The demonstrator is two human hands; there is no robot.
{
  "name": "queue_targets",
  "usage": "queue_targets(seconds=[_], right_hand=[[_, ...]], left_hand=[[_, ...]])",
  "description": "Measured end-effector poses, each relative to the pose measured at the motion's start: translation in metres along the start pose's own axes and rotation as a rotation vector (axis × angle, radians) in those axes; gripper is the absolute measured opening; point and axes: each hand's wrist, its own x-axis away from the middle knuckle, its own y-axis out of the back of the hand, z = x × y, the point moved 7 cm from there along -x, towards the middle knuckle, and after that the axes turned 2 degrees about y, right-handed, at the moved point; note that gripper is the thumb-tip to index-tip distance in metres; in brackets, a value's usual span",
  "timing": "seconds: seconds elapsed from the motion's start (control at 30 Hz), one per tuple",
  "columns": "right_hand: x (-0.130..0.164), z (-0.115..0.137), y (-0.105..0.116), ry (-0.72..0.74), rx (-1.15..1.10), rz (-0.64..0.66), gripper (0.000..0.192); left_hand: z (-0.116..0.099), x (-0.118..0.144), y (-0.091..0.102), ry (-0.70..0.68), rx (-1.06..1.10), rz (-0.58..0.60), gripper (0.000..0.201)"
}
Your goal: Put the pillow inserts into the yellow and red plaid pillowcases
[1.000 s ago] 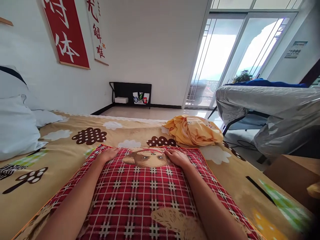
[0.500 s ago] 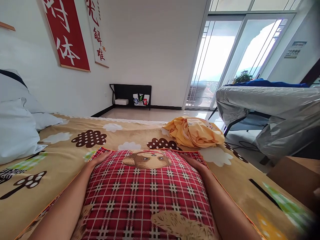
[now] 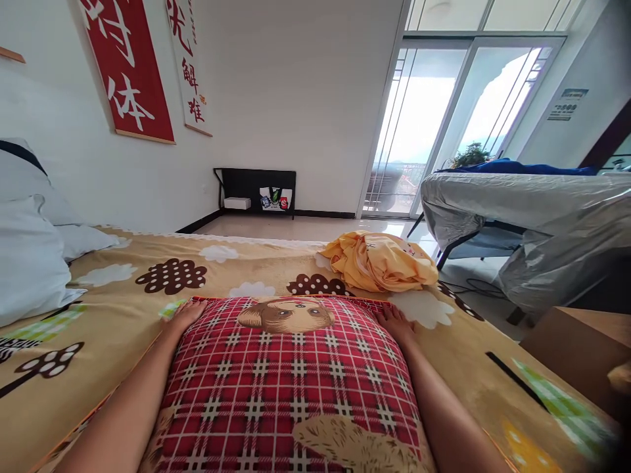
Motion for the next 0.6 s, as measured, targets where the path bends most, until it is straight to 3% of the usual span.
queue_targets(seconds=[0.17,0.27,0.33,0.4,0.47,0.53,0.6], right_hand=[[0.037,0.001,0.028,-0.011,-0.011,-0.082,0.054],[0.063,0.002,0.058,-0.016,-0.023,-0.154,0.054],[0.087,0.005,0.08,-0.005,-0.031,-0.241,0.058],[0.12,0.016,0.094,0.072,-0.054,-0.332,0.062],[0.162,0.035,0.092,0.245,-0.095,-0.367,0.061],[0.207,0.055,0.074,0.465,-0.127,-0.356,0.057],[0.245,0.059,0.052,0.592,-0.125,-0.382,0.055]], left_hand=[[-0.013,0.056,0.069,0.051,0.166,-0.233,0.063],[-0.018,0.109,0.103,-0.099,0.292,-0.36,0.063],[-0.02,0.15,0.101,-0.327,0.361,-0.317,0.059],[-0.012,0.194,0.08,-0.513,0.354,-0.229,0.054],[0.013,0.232,0.056,-0.514,0.303,-0.207,0.052],[0.044,0.259,0.037,-0.405,0.275,-0.237,0.055],[0.068,0.28,0.027,-0.347,0.227,-0.276,0.059]])
